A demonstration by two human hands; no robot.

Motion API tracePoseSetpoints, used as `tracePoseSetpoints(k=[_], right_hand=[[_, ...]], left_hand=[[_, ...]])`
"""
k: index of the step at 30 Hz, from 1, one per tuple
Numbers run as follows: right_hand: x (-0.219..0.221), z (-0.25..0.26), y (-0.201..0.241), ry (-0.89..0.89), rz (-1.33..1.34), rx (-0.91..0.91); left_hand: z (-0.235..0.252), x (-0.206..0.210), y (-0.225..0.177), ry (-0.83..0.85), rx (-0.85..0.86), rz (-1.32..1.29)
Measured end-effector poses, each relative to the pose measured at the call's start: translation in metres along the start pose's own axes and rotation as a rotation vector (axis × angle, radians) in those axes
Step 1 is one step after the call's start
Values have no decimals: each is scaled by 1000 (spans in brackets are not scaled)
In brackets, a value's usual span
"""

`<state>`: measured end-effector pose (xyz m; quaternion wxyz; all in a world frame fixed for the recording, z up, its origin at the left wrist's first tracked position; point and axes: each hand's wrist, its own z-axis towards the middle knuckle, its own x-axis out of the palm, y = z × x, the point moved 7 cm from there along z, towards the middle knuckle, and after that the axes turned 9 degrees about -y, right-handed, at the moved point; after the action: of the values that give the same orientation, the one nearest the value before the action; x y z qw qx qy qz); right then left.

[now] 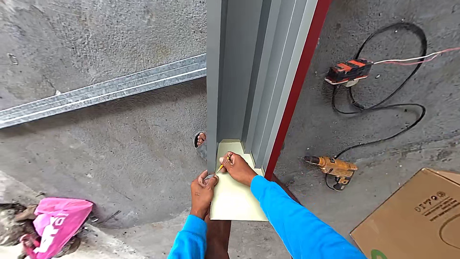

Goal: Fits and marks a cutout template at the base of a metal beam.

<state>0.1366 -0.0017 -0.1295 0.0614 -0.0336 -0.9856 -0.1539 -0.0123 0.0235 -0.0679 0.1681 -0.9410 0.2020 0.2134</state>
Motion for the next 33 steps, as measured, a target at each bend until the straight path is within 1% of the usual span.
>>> tracePoseSetpoints(k=[3, 8, 12, 16, 21, 27, 33], right_hand=[[-2, -2, -1, -24, 14, -29], [3, 7, -5, 12, -9, -48], [3, 6, -1, 48, -18, -24], [0, -5, 4, -26, 5, -90], [5, 3, 1, 21, -6, -69], [-1, -10, 6, -47, 31, -91], [1, -8, 7, -38, 29, -98]], left_hand=[[-2, 1, 1, -13, -13, -16], [-2, 1, -1, -7, -23, -13], [1, 1, 0, 1, -7, -6], [0, 1, 0, 3, -9, -16], [0, 1, 0, 4, -8, -29], [-1, 1, -2, 0, -2, 2], [-1, 0, -2, -1, 7, -9]])
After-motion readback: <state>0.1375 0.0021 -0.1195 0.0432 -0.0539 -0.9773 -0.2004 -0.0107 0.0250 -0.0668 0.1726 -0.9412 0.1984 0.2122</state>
